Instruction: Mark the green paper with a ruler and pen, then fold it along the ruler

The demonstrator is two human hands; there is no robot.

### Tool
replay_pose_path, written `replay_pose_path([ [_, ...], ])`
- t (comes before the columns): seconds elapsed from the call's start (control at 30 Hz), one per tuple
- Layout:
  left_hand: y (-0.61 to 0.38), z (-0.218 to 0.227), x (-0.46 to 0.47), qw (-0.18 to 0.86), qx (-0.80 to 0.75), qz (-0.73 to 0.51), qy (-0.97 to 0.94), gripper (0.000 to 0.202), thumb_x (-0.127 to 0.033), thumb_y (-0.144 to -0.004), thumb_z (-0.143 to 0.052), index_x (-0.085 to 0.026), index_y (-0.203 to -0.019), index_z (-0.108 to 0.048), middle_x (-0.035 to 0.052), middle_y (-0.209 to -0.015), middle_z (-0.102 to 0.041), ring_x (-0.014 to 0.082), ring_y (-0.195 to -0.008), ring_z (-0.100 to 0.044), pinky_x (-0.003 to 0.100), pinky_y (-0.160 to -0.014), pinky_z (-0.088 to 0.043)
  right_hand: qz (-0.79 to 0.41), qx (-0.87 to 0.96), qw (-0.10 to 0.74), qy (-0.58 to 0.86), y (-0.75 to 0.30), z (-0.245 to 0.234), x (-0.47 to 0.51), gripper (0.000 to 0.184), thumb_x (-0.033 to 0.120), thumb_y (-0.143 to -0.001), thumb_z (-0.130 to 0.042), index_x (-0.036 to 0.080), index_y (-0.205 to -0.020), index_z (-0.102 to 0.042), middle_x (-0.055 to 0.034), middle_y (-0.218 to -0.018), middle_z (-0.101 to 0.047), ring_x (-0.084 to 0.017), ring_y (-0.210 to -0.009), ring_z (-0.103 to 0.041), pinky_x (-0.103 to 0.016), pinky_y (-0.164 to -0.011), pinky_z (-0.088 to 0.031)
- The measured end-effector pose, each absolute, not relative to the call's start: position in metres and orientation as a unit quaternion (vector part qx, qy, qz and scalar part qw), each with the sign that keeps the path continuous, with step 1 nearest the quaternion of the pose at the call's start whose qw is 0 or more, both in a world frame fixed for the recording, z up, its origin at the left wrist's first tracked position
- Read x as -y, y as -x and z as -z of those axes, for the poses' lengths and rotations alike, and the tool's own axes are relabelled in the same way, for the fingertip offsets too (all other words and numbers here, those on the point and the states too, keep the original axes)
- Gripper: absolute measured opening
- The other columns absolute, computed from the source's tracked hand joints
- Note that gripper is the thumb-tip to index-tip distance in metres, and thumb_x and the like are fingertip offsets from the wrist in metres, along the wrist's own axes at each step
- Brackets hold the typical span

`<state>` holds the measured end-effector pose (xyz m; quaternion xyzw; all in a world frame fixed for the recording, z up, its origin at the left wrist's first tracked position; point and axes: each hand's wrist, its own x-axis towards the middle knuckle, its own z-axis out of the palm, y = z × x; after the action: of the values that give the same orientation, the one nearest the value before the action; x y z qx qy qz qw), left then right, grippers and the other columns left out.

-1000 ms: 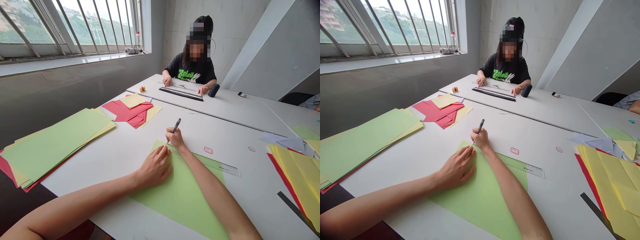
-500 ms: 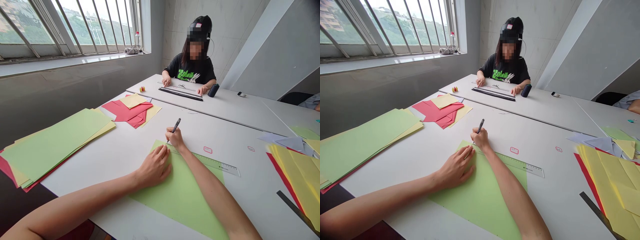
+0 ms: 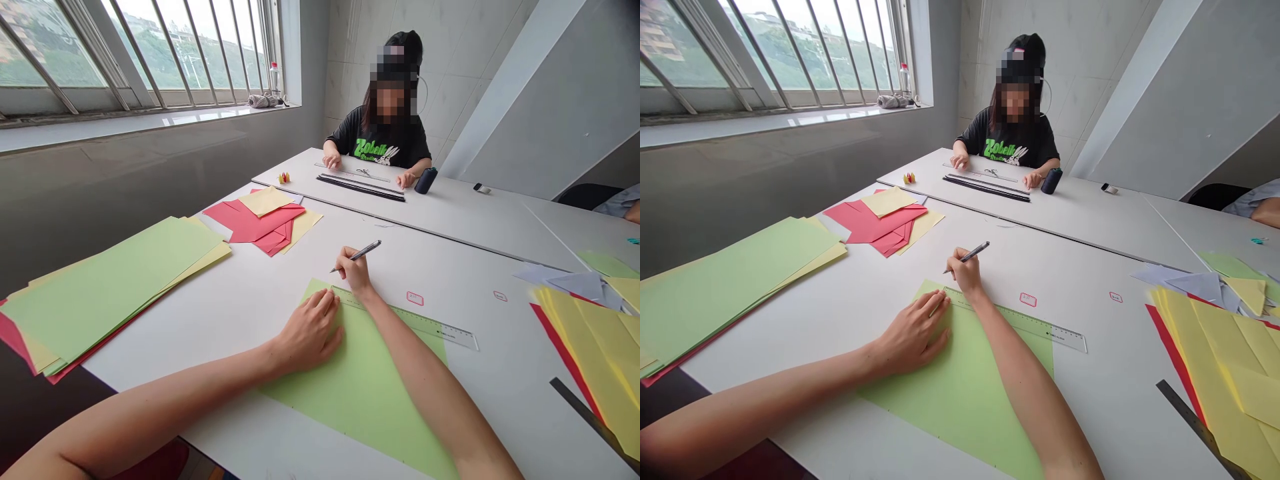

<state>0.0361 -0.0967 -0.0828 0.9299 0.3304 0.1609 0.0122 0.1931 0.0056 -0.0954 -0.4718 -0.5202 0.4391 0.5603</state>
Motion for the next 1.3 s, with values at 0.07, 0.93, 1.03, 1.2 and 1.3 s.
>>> replay_pose_path([
  [0.07,-0.036,0.083,0.096,0.009,-0.330,-0.158,-0.931,0.041,-0.031,-0.095,-0.049,-0.010,-0.129,-0.053,0.0200,-0.120,-0.060,0.0345,-0.117,-0.055,0.048,-0.094,-0.053,-0.440,0.512,0.564,0.475,-0.202,0.088,-0.007,0.014,0.028,-0.071,-0.055,0.023,-0.063,-0.045,0.0057,-0.050,-0.049,-0.010,-0.047,-0.040,-0.024,-0.048,-0.031],
  [0.93,-0.023,0.092,0.062,0.037,-0.345,-0.151,-0.925,0.045,-0.022,-0.103,-0.033,-0.012,-0.146,-0.041,0.0209,-0.141,-0.049,0.0333,-0.132,-0.047,0.055,-0.113,-0.038,-0.077,0.750,0.319,0.575,-0.284,0.106,0.140,0.023,0.007,-0.089,-0.052,0.024,-0.092,-0.067,-0.0071,-0.098,-0.068,-0.021,-0.089,-0.067,-0.033,-0.076,-0.053],
  [1.03,-0.016,0.088,0.055,0.100,-0.229,-0.146,-0.957,0.055,-0.022,-0.103,-0.037,-0.015,-0.156,-0.025,0.0189,-0.148,-0.045,0.0308,-0.138,-0.044,0.050,-0.119,-0.033,-0.136,0.716,0.347,0.591,-0.296,0.109,0.141,0.017,0.012,-0.089,-0.054,0.025,-0.089,-0.065,-0.0062,-0.100,-0.065,-0.021,-0.100,-0.070,-0.032,-0.082,-0.054],
  [1.2,-0.015,0.080,0.055,0.185,-0.140,-0.125,-0.965,0.074,-0.021,-0.099,-0.045,-0.019,-0.161,-0.005,0.0192,-0.158,-0.031,0.0292,-0.144,-0.038,0.042,-0.115,-0.039,-0.203,0.713,0.360,0.567,-0.302,0.110,0.147,0.016,0.016,-0.091,-0.051,0.026,-0.088,-0.063,-0.0039,-0.094,-0.060,-0.022,-0.119,-0.065,-0.030,-0.089,-0.054],
  [1.3,-0.017,0.077,0.056,0.199,-0.125,-0.120,-0.965,0.078,-0.020,-0.097,-0.049,-0.021,-0.162,-0.006,0.0180,-0.162,-0.024,0.0301,-0.147,-0.032,0.044,-0.117,-0.037,-0.219,0.714,0.365,0.556,-0.306,0.109,0.150,0.017,0.016,-0.092,-0.050,0.026,-0.087,-0.063,-0.0044,-0.095,-0.061,-0.022,-0.121,-0.065,-0.030,-0.089,-0.054],
])
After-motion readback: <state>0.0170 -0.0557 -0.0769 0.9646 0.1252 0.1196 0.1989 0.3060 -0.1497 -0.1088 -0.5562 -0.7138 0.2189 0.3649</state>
